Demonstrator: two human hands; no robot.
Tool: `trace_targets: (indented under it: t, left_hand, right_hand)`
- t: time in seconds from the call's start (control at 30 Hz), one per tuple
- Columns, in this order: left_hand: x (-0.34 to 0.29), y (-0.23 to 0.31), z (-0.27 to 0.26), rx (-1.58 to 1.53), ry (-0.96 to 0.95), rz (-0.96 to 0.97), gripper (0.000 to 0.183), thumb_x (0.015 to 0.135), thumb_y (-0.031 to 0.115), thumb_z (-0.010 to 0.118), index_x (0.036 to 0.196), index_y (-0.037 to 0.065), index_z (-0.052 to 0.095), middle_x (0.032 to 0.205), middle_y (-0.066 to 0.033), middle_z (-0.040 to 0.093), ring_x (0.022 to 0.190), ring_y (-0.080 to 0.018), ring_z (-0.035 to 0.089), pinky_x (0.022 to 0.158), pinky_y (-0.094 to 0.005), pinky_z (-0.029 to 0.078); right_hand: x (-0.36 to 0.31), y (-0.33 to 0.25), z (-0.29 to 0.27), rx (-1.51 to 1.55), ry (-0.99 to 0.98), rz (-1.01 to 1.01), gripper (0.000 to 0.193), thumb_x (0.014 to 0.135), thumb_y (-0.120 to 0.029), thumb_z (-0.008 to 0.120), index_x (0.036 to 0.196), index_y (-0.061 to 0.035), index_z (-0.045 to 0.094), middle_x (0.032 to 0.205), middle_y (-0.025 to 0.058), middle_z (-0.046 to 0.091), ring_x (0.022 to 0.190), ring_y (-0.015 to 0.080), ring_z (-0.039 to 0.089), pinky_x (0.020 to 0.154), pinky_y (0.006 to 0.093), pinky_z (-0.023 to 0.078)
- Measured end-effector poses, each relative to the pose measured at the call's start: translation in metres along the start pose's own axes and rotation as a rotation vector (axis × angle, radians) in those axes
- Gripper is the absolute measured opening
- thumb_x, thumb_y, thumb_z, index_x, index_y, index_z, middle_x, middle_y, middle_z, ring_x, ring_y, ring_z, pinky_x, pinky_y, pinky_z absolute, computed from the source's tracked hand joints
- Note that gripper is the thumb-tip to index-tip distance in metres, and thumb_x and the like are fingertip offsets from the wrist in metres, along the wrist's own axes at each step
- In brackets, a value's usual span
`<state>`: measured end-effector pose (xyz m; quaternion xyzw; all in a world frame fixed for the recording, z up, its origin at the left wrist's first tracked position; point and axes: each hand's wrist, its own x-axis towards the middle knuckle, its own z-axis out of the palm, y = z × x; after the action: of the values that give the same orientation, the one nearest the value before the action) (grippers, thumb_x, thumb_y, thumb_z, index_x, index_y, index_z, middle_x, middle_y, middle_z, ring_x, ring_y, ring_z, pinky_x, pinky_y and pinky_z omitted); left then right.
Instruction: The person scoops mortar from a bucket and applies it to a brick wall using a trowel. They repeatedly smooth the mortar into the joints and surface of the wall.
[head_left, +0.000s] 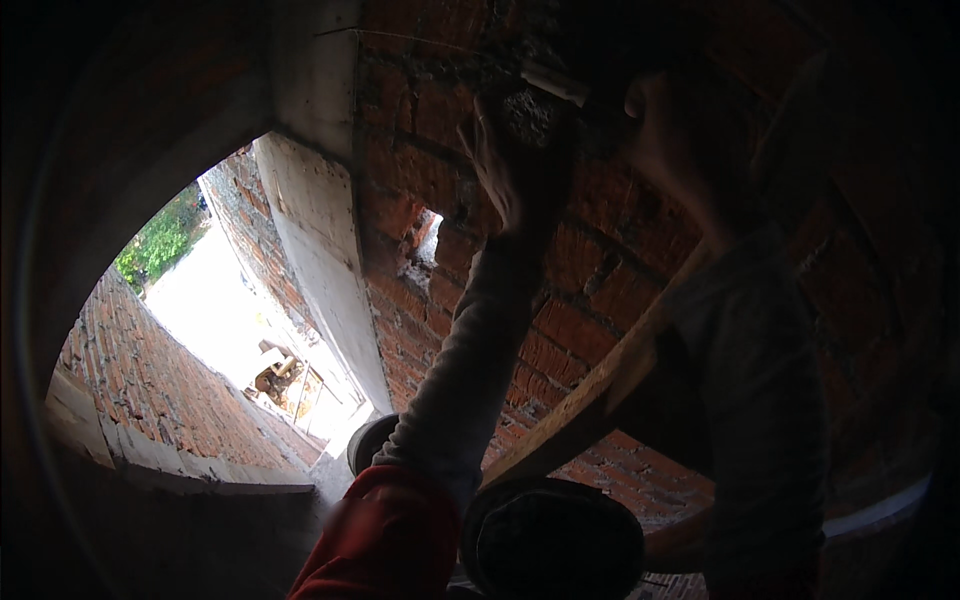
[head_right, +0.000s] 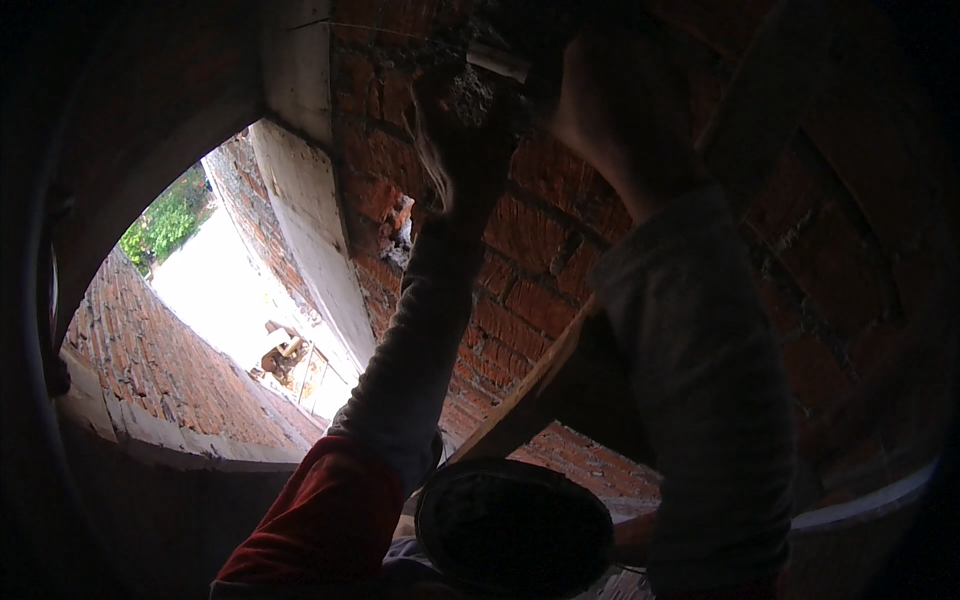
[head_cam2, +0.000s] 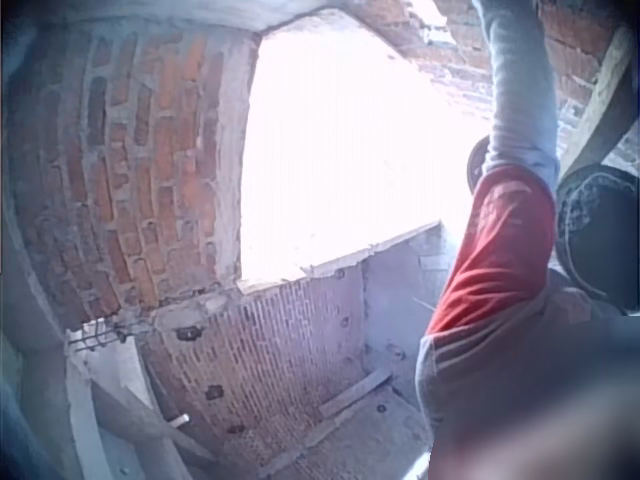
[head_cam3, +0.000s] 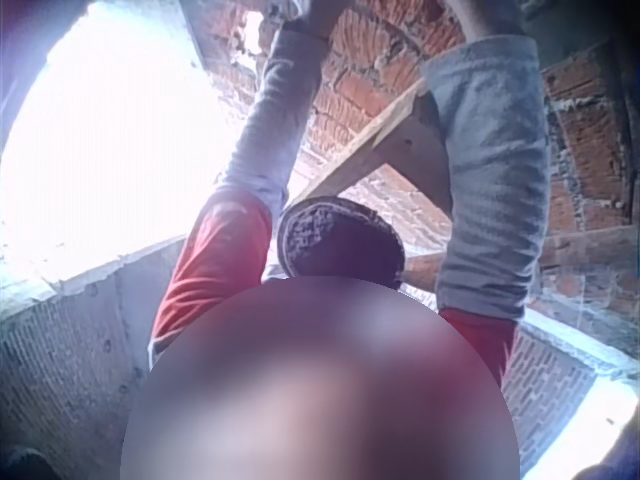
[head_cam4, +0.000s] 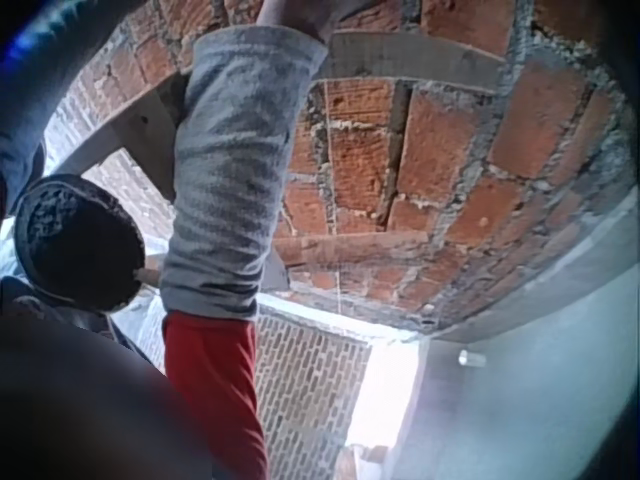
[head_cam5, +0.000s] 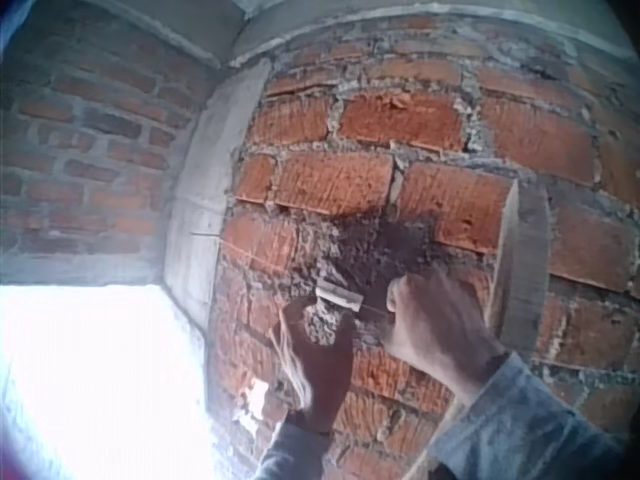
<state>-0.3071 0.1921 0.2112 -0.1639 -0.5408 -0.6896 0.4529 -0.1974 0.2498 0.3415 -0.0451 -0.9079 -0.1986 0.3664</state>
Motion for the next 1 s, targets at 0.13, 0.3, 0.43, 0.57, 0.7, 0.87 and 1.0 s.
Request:
trace_targets:
  t: [0.13, 0.3, 0.43, 0.57, 0.7, 0.87, 1.0]
  left_hand:
    - [0.004, 0.0074, 0.0013, -0.048, -0.036, -0.023, 0.063, 0.078, 0.038, 0.085, 0.125, 0.01, 0.054, 0.121, -0.0111, 0.063, 0.124, -0.0338, 0.052, 0.111, -0.0498, 0.036]
    - [0.0053, 0.008, 0.0033, 0.03, -0.022, -0.003, 0.063, 0.079, 0.037, 0.087, 0.126, 0.011, 0.056, 0.125, -0.0077, 0.06, 0.116, -0.0309, 0.052, 0.099, -0.0469, 0.042]
    - [0.0048, 0.007, 0.0041, 0.023, -0.069, -0.056, 0.063, 0.079, 0.038, 0.087, 0.127, 0.012, 0.056, 0.126, -0.006, 0.058, 0.118, -0.0308, 0.05, 0.099, -0.0474, 0.042]
    - [0.0025, 0.0096, 0.0054, 0.018, -0.051, -0.05, 0.06, 0.081, 0.041, 0.083, 0.126, 0.013, 0.057, 0.125, -0.0061, 0.059, 0.119, -0.0287, 0.051, 0.105, -0.0482, 0.037]
    - [0.0032, 0.0097, 0.0041, 0.093, -0.069, -0.013, 0.055, 0.085, 0.044, 0.078, 0.126, 0.012, 0.06, 0.124, -0.0076, 0.063, 0.12, -0.0273, 0.055, 0.115, -0.05, 0.031]
    - [0.0071, 0.0073, 0.0008, 0.124, -0.148, 0.011, 0.055, 0.087, 0.043, 0.077, 0.13, 0.013, 0.062, 0.128, -0.0092, 0.061, 0.124, -0.0304, 0.047, 0.111, -0.0479, 0.036]
    - [0.001, 0.0109, -0.0007, 0.156, -0.108, -0.021, 0.058, 0.087, 0.043, 0.076, 0.135, 0.014, 0.058, 0.13, -0.0102, 0.06, 0.125, -0.0323, 0.044, 0.11, -0.0476, 0.036]
  right_hand:
    - [-0.0004, 0.0001, 0.0051, -0.001, 0.041, -0.029, 0.013, 0.076, -0.009, 0.078, 0.087, -0.0073, 0.071, 0.09, 0.0132, 0.072, 0.09, 0.0297, 0.071, 0.079, 0.0421, 0.057]
    - [-0.0023, 0.0009, 0.0051, -0.011, 0.123, -0.081, 0.013, 0.076, -0.008, 0.077, 0.088, -0.0075, 0.071, 0.091, 0.0132, 0.072, 0.091, 0.03, 0.072, 0.08, 0.0426, 0.057]
    - [-0.0021, 0.0003, 0.0015, -0.016, 0.074, -0.051, 0.014, 0.076, -0.007, 0.077, 0.089, -0.0073, 0.072, 0.093, 0.0136, 0.073, 0.092, 0.0305, 0.072, 0.081, 0.0432, 0.057]
    - [0.0011, -0.0018, -0.0003, -0.015, -0.065, 0.02, 0.016, 0.076, -0.006, 0.076, 0.092, -0.0067, 0.073, 0.094, 0.0144, 0.073, 0.093, 0.0311, 0.072, 0.082, 0.0441, 0.057]
    - [0.0028, -0.003, -0.0001, -0.008, -0.021, 0.0, 0.017, 0.076, -0.006, 0.076, 0.092, -0.0063, 0.073, 0.095, 0.0147, 0.074, 0.093, 0.0312, 0.072, 0.082, 0.0441, 0.057]
    - [0.0022, 0.0003, 0.0036, -0.003, 0.008, -0.013, 0.015, 0.077, -0.009, 0.077, 0.091, -0.0053, 0.073, 0.092, 0.0154, 0.074, 0.089, 0.0316, 0.072, 0.079, 0.0444, 0.058]
    - [0.002, 0.0037, 0.0079, 0.006, 0.09, -0.078, 0.017, 0.078, -0.017, 0.079, 0.086, -0.0037, 0.074, 0.085, 0.0165, 0.073, 0.081, 0.0324, 0.073, 0.074, 0.045, 0.06]
